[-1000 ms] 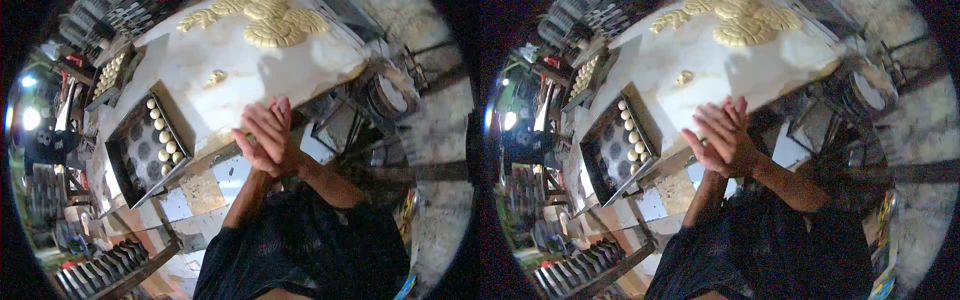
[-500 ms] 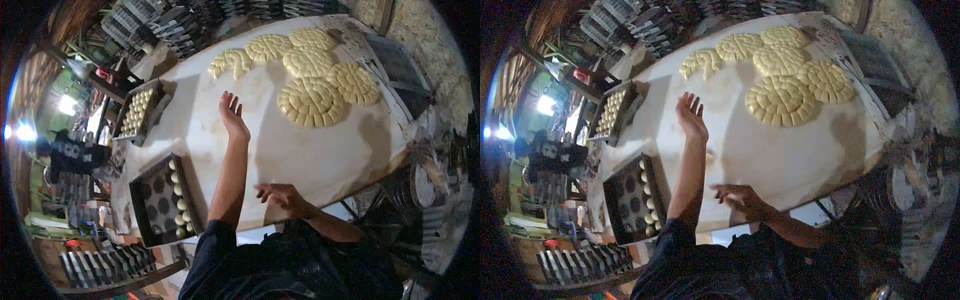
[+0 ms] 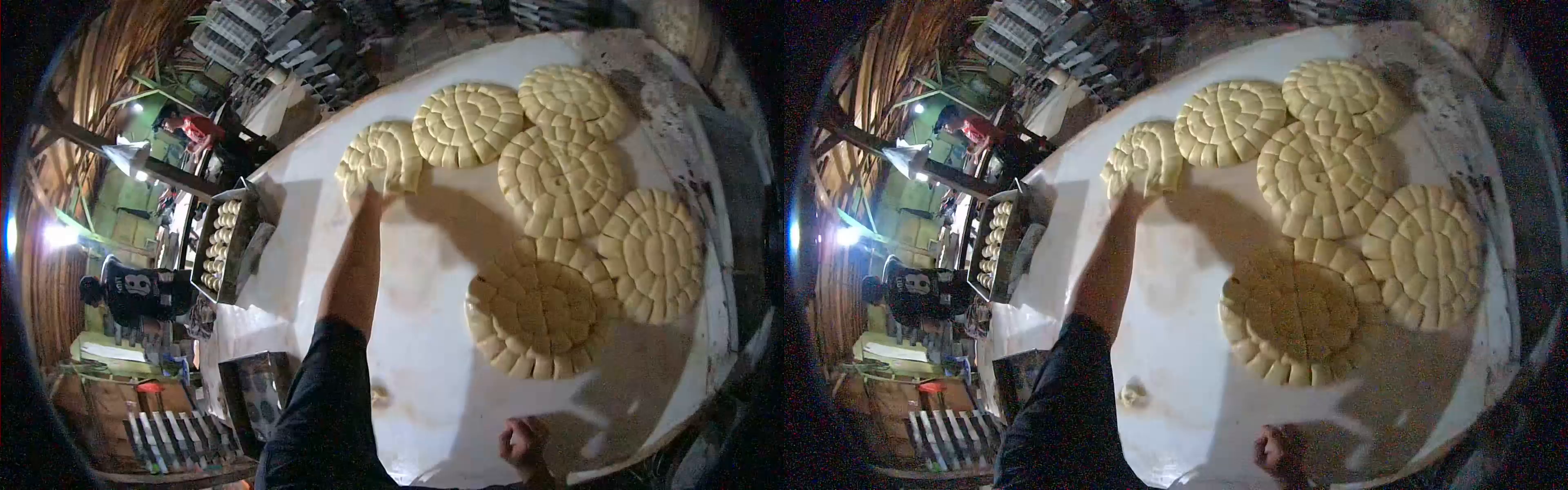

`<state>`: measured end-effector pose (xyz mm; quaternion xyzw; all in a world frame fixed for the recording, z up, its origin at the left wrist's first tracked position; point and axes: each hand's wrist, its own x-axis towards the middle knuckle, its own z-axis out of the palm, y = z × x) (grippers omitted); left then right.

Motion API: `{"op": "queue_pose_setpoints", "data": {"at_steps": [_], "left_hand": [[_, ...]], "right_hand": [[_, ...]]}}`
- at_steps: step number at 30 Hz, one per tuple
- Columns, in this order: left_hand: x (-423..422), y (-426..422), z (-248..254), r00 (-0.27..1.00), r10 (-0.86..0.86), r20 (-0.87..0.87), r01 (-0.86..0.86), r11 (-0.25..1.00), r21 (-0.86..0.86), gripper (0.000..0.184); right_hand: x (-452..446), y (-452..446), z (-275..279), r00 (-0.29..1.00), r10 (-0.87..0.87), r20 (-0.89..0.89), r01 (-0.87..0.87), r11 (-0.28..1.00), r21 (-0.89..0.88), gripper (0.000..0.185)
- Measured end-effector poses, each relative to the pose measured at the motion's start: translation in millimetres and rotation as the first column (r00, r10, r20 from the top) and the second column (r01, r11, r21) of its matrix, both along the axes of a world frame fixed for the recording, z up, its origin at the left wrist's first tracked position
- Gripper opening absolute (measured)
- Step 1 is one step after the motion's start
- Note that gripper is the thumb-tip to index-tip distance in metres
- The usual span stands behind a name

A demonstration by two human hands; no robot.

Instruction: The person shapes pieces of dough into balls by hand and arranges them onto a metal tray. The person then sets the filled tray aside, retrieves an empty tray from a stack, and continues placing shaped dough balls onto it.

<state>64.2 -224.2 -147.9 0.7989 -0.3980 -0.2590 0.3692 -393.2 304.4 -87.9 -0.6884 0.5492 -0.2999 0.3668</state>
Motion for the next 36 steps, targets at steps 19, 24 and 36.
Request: {"op": "queue_pose_setpoints", "data": {"at_steps": [19, 24, 36], "left_hand": [[-35, 38, 33, 0.835, 0.508, 0.210, -0.508, 0.859, -0.055, 0.076], [-30, 169, 31, 0.920, 0.336, -0.200, -0.373, 0.907, -0.193, 0.075], [-91, 517, 144, -0.025, -0.439, -0.898, -0.038, 0.898, -0.438, 0.054]], "right_hand": [[27, -3, -32, 0.937, -0.148, 0.316, 0.185, 0.979, -0.090, 0.014], [34, -25, -10, 0.934, -0.357, 0.021, 0.327, 0.827, -0.458, 0.005], [66, 22, -25, 0.884, -0.164, 0.438, 0.132, 0.986, 0.102, 0.031]]}}
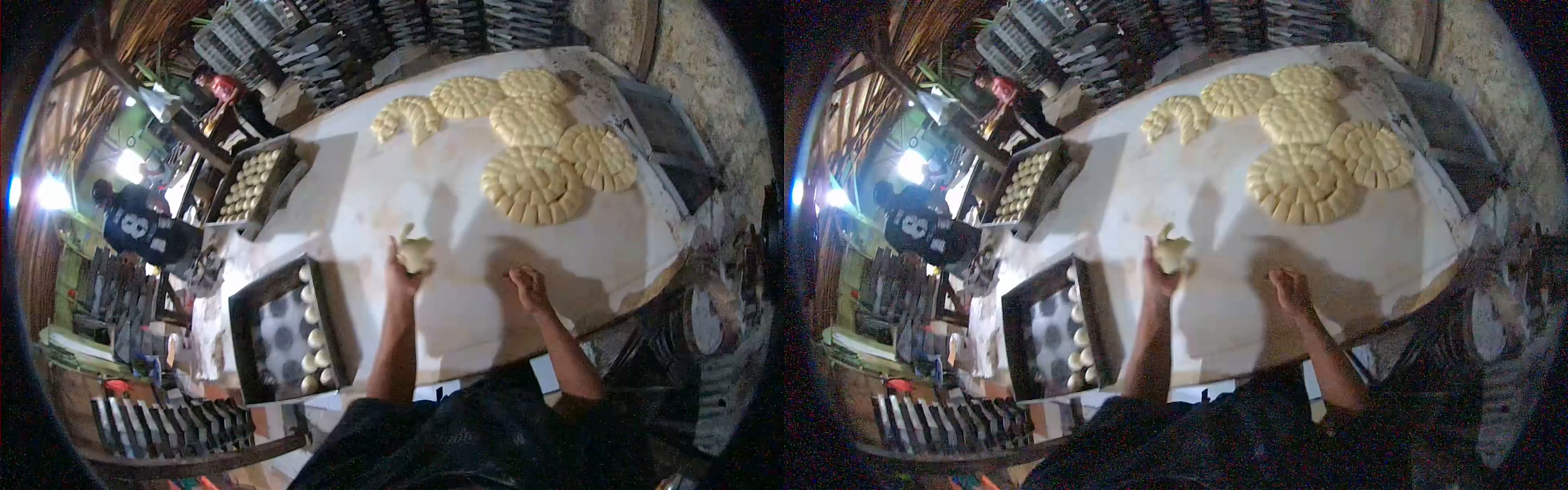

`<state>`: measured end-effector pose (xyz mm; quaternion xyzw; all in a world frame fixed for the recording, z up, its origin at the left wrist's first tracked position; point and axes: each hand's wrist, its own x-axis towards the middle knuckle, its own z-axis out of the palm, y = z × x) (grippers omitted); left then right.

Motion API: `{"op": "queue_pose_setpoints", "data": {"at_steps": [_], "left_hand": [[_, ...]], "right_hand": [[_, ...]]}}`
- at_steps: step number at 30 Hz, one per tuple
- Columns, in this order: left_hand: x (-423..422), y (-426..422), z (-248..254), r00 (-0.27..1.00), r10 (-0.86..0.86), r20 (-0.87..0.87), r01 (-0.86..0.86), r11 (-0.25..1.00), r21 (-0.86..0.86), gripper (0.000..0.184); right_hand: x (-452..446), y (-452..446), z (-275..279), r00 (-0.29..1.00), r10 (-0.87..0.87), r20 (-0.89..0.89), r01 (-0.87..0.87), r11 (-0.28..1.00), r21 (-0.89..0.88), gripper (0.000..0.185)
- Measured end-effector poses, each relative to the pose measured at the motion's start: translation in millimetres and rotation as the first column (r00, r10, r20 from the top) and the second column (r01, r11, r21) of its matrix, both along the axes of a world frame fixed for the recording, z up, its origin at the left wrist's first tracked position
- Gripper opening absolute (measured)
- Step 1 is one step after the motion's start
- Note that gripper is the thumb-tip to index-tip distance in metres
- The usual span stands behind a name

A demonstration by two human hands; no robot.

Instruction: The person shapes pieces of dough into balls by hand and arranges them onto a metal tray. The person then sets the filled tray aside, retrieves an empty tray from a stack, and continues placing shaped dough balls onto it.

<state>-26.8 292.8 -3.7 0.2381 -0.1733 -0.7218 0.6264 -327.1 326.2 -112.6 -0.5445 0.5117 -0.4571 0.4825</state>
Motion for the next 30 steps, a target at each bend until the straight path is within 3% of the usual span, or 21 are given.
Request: {"op": "queue_pose_setpoints", "data": {"at_steps": [1, 2, 3, 4, 5, 6, 8, 9, 10, 11, 12, 15, 18, 21, 22, 25, 26, 28, 29, 30], "left_hand": [[-11, 26, -17, 0.995, 0.101, 0.021, -0.099, 0.994, -0.054, 0.049], [-12, 50, -39, 0.975, 0.151, 0.160, -0.128, 0.981, -0.146, 0.042], [-44, 87, 1, 0.866, 0.319, 0.385, -0.318, 0.945, -0.069, 0.033], [-51, 111, 3, 0.795, 0.352, 0.493, -0.308, 0.936, -0.172, 0.032], [-53, 131, 4, 0.712, 0.389, 0.584, -0.279, 0.921, -0.273, 0.032], [-50, 147, 12, 0.716, 0.377, 0.588, -0.281, 0.926, -0.251, 0.032], [-38, 170, 25, 0.546, 0.505, 0.668, -0.295, 0.862, -0.411, 0.031], [-19, 171, 4, 0.406, 0.596, 0.693, -0.273, 0.803, -0.530, 0.035], [-6, 178, 6, 0.375, 0.606, 0.701, -0.289, 0.795, -0.533, 0.041], [-2, 186, 25, 0.518, 0.571, 0.637, -0.327, 0.820, -0.470, 0.047], [8, 188, 25, 0.432, 0.605, 0.669, -0.362, 0.796, -0.486, 0.048], [26, 197, 31, 0.474, 0.638, 0.607, -0.393, 0.770, -0.503, 0.058], [28, 193, 28, 0.416, 0.730, 0.543, -0.558, 0.676, -0.481, 0.070], [49, 179, 6, 0.368, 0.770, 0.522, -0.695, 0.600, -0.395, 0.059], [55, 176, -4, 0.381, 0.766, 0.518, -0.718, 0.598, -0.356, 0.051], [71, 176, -30, 0.318, 0.641, 0.698, -0.572, 0.717, -0.398, 0.031], [72, 190, -52, 0.158, 0.555, 0.817, -0.447, 0.778, -0.442, 0.027], [75, 198, -67, -0.141, 0.375, 0.916, -0.076, 0.919, -0.388, 0.024], [81, 192, -61, -0.271, 0.297, 0.916, 0.159, 0.952, -0.261, 0.024], [81, 175, -48, -0.526, 0.454, 0.719, 0.376, 0.883, -0.283, 0.026]], "right_hand": [[20, 18, 15, 0.984, 0.145, 0.105, -0.161, 0.974, 0.158, 0.037], [48, 40, 36, 0.937, 0.263, 0.231, -0.326, 0.897, 0.298, 0.045], [78, 62, 44, 0.857, 0.196, 0.476, -0.390, 0.850, 0.353, 0.050], [106, 82, 52, 0.727, 0.088, 0.681, -0.459, 0.800, 0.387, 0.056], [127, 98, 67, 0.615, 0.011, 0.788, -0.430, 0.843, 0.324, 0.052], [143, 110, 86, 0.483, -0.055, 0.874, -0.381, 0.885, 0.266, 0.050], [159, 114, 110, 0.755, 0.109, 0.647, -0.233, 0.966, 0.109, 0.044], [161, 117, 105, 0.812, 0.028, 0.583, -0.109, 0.988, 0.105, 0.039], [157, 115, 105, 0.825, 0.048, 0.563, -0.085, 0.996, 0.039, 0.037], [151, 114, 108, 0.840, 0.074, 0.538, -0.066, 0.997, -0.034, 0.036], [140, 119, 127, 0.857, 0.056, 0.512, -0.086, 0.996, 0.035, 0.036], [111, 124, 149, 0.904, -0.001, 0.427, -0.070, 0.986, 0.151, 0.038], [96, 122, 159, 0.864, -0.215, 0.455, 0.120, 0.966, 0.229, 0.049], [78, 96, 140, 0.763, -0.313, 0.565, 0.261, 0.950, 0.174, 0.052], [70, 87, 133, 0.805, -0.320, 0.499, 0.308, 0.945, 0.109, 0.046], [28, 59, 89, 0.852, -0.382, 0.359, 0.353, 0.924, 0.147, 0.040], [17, 55, 73, 0.902, -0.339, 0.266, 0.320, 0.941, 0.115, 0.042], [-6, 61, 42, 0.982, -0.169, -0.084, 0.179, 0.973, 0.145, 0.034], [-27, 62, 29, 0.923, 0.151, -0.353, -0.174, 0.984, -0.036, 0.029], [-32, 61, 34, 0.800, 0.123, -0.588, -0.299, 0.931, -0.211, 0.027]]}}
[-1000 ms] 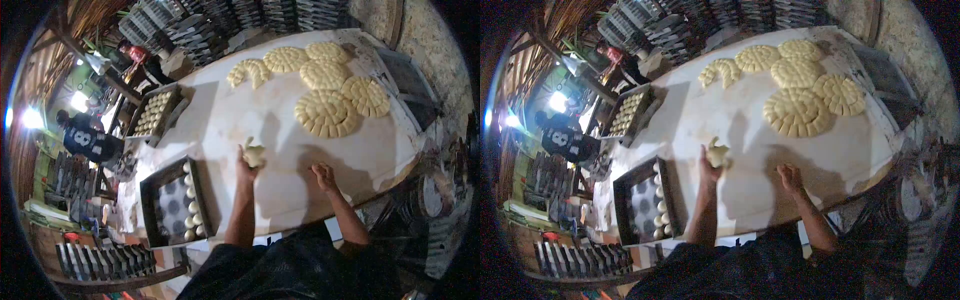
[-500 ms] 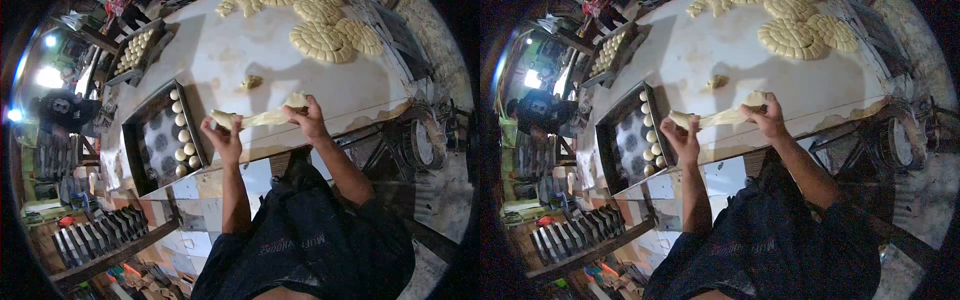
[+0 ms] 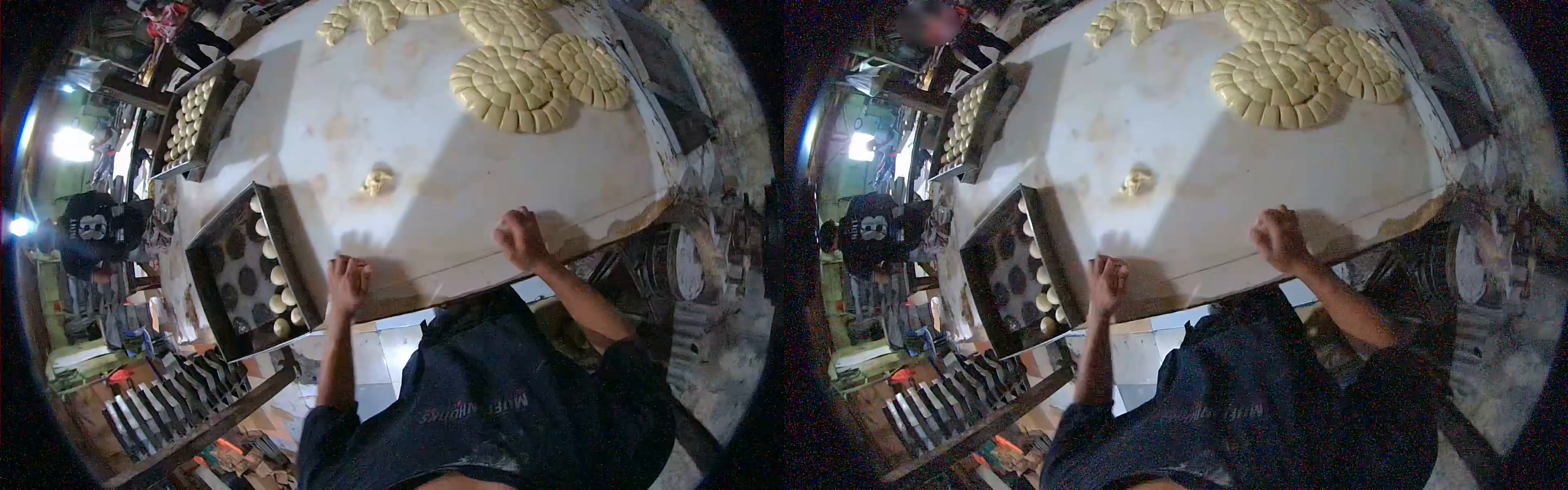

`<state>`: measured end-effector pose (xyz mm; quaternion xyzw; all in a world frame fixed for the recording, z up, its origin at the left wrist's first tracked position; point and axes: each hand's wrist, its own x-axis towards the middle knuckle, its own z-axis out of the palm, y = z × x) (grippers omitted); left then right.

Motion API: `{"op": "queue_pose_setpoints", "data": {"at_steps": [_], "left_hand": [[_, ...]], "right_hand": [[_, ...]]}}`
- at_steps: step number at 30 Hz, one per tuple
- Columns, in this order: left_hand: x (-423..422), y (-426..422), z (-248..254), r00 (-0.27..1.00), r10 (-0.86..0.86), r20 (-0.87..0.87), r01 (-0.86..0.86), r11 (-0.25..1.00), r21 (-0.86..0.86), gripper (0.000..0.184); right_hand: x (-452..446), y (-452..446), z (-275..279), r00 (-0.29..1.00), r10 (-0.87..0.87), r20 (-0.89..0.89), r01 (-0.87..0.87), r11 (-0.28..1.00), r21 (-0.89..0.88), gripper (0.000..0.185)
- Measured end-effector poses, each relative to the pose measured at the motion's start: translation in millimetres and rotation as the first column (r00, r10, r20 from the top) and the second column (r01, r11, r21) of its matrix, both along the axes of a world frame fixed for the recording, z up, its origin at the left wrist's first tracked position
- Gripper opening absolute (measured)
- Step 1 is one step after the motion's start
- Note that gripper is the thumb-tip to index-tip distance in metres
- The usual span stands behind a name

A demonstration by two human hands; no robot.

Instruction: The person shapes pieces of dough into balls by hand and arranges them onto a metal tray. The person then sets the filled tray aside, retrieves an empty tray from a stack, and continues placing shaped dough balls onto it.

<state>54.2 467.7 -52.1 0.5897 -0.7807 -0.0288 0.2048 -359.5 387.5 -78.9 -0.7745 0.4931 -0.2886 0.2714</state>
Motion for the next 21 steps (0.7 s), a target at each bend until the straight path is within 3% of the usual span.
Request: {"op": "queue_pose_setpoints", "data": {"at_steps": [1, 3, 5, 6, 8, 9, 11, 12, 13, 14, 15, 17, 18, 19, 21], "left_hand": [[24, -3, -27, 0.988, 0.089, 0.127, -0.093, 0.995, 0.028, 0.041], [25, -44, -25, 0.966, 0.214, 0.145, -0.194, 0.970, -0.143, 0.057], [3, -86, -18, 0.912, 0.342, -0.225, -0.342, 0.939, 0.040, 0.067], [-17, -100, -14, 0.898, 0.343, -0.275, -0.332, 0.939, 0.087, 0.068], [-59, -105, -25, 0.840, 0.336, -0.426, -0.283, 0.941, 0.184, 0.058], [-75, -100, -38, 0.801, 0.364, -0.475, -0.276, 0.929, 0.246, 0.050], [-106, -65, -38, 0.902, 0.285, -0.324, -0.218, 0.949, 0.228, 0.034], [-105, -40, -36, 0.961, 0.215, -0.173, -0.184, 0.966, 0.179, 0.029], [-102, -15, -36, 0.989, 0.149, -0.014, -0.146, 0.979, 0.140, 0.025], [-84, 6, -39, 0.984, 0.143, -0.103, -0.121, 0.974, 0.193, 0.025], [-57, 14, -41, 0.972, 0.139, -0.192, -0.090, 0.966, 0.244, 0.025], [-7, -4, -38, 0.961, 0.262, -0.088, -0.234, 0.941, 0.244, 0.024], [3, -28, -40, 0.919, 0.392, 0.042, -0.394, 0.918, 0.049, 0.023], [-7, -62, -23, 0.939, 0.344, -0.025, -0.344, 0.939, -0.017, 0.024], [-28, -107, -30, 0.905, 0.381, -0.187, -0.389, 0.921, -0.003, 0.023]], "right_hand": [[-2, -3, 10, 0.968, 0.076, -0.238, -0.129, 0.968, -0.215, 0.025], [-3, -35, 11, 0.962, 0.096, -0.254, -0.146, 0.972, -0.185, 0.026], [20, -75, 3, 0.977, 0.032, -0.212, -0.080, 0.972, -0.219, 0.030], [43, -86, -1, 0.987, -0.033, -0.158, -0.007, 0.969, -0.248, 0.032], [82, -78, 4, 0.995, 0.064, -0.080, -0.082, 0.965, -0.250, 0.031], [94, -60, 0, 0.969, 0.197, -0.150, -0.212, 0.974, -0.086, 0.036], [93, -19, -21, 0.896, 0.413, -0.161, -0.443, 0.852, -0.279, 0.034], [73, -17, 5, 0.825, 0.532, -0.191, -0.564, 0.796, -0.220, 0.029], [51, -22, -5, 0.798, 0.559, -0.226, -0.602, 0.764, -0.234, 0.024], [29, -28, -14, 0.769, 0.585, -0.259, -0.638, 0.729, -0.247, 0.020], [21, -41, -18, 0.820, 0.522, -0.234, -0.570, 0.776, -0.270, 0.017], [20, -77, -13, 0.903, 0.376, -0.208, -0.422, 0.868, -0.263, 0.016], [27, -99, -5, 0.932, 0.294, -0.213, -0.341, 0.910, -0.235, 0.017], [48, -109, -5, 0.933, 0.293, -0.208, -0.339, 0.910, -0.239, 0.017], [89, -118, -1, 0.986, 0.135, -0.101, -0.155, 0.959, -0.237, 0.018]]}}
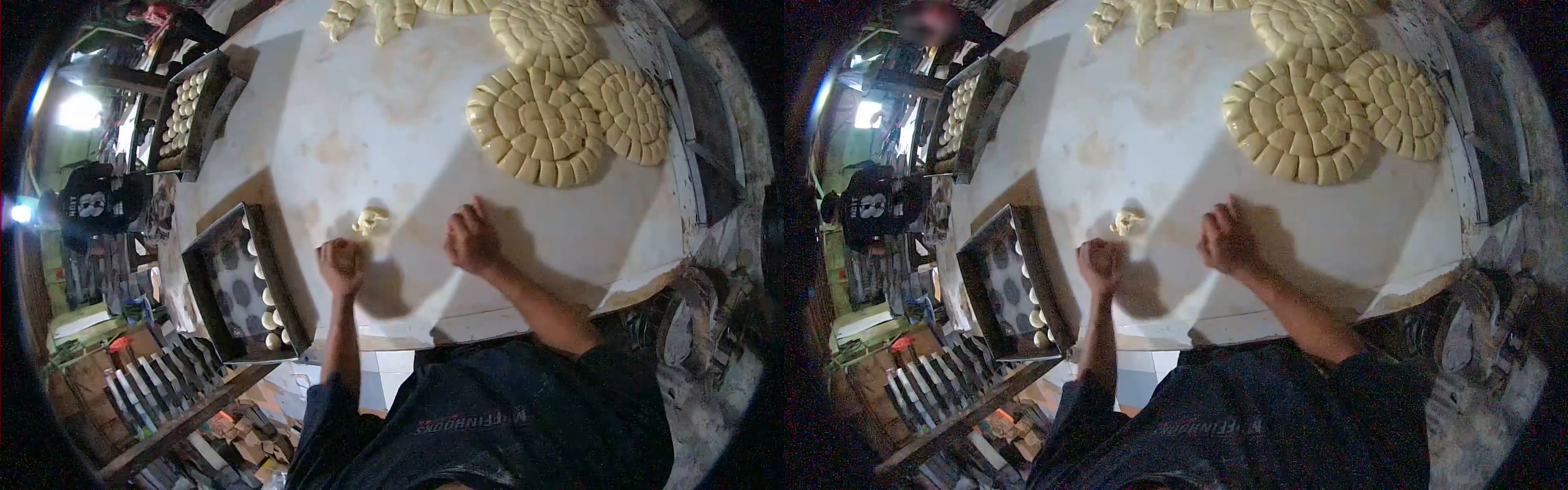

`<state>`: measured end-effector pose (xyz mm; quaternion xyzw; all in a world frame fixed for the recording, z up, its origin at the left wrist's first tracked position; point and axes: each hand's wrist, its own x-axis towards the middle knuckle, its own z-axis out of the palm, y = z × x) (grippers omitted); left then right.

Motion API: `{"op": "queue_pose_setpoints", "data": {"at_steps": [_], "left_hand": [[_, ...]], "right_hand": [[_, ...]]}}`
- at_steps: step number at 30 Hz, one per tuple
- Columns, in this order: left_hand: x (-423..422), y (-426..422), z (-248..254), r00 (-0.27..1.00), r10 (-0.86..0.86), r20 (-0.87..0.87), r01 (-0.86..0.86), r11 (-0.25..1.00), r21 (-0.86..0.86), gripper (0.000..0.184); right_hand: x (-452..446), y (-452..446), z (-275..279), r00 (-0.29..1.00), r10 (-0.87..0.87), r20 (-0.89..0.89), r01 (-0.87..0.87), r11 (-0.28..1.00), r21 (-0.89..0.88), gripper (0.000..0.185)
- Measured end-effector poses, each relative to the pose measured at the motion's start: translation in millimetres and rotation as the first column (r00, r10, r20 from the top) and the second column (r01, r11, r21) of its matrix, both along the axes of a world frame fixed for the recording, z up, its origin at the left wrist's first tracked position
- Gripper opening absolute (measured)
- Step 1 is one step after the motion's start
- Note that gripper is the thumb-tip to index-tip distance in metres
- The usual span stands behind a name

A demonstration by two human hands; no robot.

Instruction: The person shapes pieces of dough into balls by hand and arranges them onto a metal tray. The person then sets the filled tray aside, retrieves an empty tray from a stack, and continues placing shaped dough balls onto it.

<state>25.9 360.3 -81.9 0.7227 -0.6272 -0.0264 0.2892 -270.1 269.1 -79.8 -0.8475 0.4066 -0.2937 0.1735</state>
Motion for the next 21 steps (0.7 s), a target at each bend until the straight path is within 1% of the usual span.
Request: {"op": "queue_pose_setpoints", "data": {"at_steps": [1, 2, 3, 4, 5, 6, 7, 8, 9, 10, 12, 13, 14, 15, 16, 18, 19, 20, 21], "left_hand": [[-21, -3, 4, 0.991, 0.060, -0.123, -0.059, 0.998, 0.009, 0.023], [-40, -4, 8, 0.962, 0.122, -0.243, -0.119, 0.993, 0.026, 0.023], [-43, 16, 0, 0.963, 0.065, -0.261, -0.057, 0.998, 0.038, 0.025], [-45, 35, -9, 0.960, 0.008, -0.280, 0.006, 0.999, 0.049, 0.027], [-46, 51, 4, 0.993, -0.103, -0.059, 0.109, 0.987, 0.117, 0.022], [-38, 67, 15, 0.971, -0.237, 0.016, 0.232, 0.963, 0.138, 0.020], [-20, 88, 2, 0.983, -0.181, -0.023, 0.182, 0.976, 0.123, 0.017], [18, 101, -25, 0.976, -0.186, 0.117, 0.163, 0.969, 0.183, 0.016], [43, 95, -21, 0.974, -0.136, 0.180, 0.121, 0.989, 0.091, 0.015], [58, 77, -16, 0.968, -0.081, 0.236, 0.083, 0.997, 0.000, 0.014], [49, 18, 16, 0.984, -0.011, 0.177, 0.009, 1.000, 0.011, 0.017], [39, -7, 19, 0.994, 0.017, 0.104, -0.014, 1.000, -0.026, 0.016], [24, -20, 18, 0.999, 0.047, 0.025, -0.046, 0.997, -0.063, 0.016], [7, -25, 15, 0.982, 0.096, -0.165, -0.111, 0.990, -0.083, 0.015], [-6, -26, 14, 0.929, 0.131, -0.346, -0.176, 0.979, -0.099, 0.015], [-17, -3, 6, 0.968, 0.058, -0.243, -0.073, 0.996, -0.051, 0.018], [-19, 14, -5, 0.991, 0.021, -0.135, -0.030, 0.997, -0.065, 0.022], [-15, 34, -14, 0.999, -0.018, -0.026, 0.016, 0.997, -0.074, 0.027], [-7, 52, -13, 0.999, -0.029, -0.036, 0.026, 0.996, -0.082, 0.027]], "right_hand": [[15, 8, -2, 0.999, 0.037, 0.017, -0.037, 0.999, 0.027, 0.016], [18, 26, -3, 0.997, 0.078, 0.016, -0.078, 0.997, -0.023, 0.016], [21, 44, -4, 0.993, 0.119, 0.014, -0.118, 0.990, -0.073, 0.015], [3, 47, -6, 0.982, 0.190, -0.009, -0.191, 0.980, -0.054, 0.016], [-14, 50, -8, 0.965, 0.262, -0.029, -0.263, 0.964, -0.030, 0.016], [-32, 53, -10, 0.942, 0.332, -0.046, -0.333, 0.943, -0.003, 0.017], [-52, 41, -15, 0.939, 0.339, -0.057, -0.341, 0.939, -0.036, 0.018], [-53, 28, -12, 0.956, 0.287, -0.064, -0.291, 0.955, -0.059, 0.018], [-54, 15, -9, 0.970, 0.234, -0.069, -0.239, 0.968, -0.081, 0.017], [-46, -3, -2, 0.991, 0.118, -0.070, -0.125, 0.987, -0.098, 0.015], [-12, -23, -1, 0.999, -0.017, -0.028, 0.015, 0.997, -0.080, 0.012], [8, -22, 1, 0.999, -0.012, -0.039, 0.010, 0.998, -0.069, 0.012], [28, -18, 4, 0.990, -0.144, 0.009, 0.144, 0.988, -0.059, 0.011], [41, -15, 7, 0.961, -0.271, 0.059, 0.274, 0.960, -0.056, 0.010], [47, -6, 7, 0.963, -0.262, 0.054, 0.266, 0.962, -0.068, 0.010], [51, 30, -3, 0.977, -0.196, 0.086, 0.191, 0.980, 0.061, 0.009], [45, 44, -8, 0.980, -0.131, 0.152, 0.122, 0.990, 0.071, 0.009], [33, 52, -7, 0.979, -0.140, 0.148, 0.133, 0.989, 0.058, 0.009], [20, 60, -7, 0.979, -0.168, 0.112, 0.159, 0.984, 0.084, 0.014]]}}
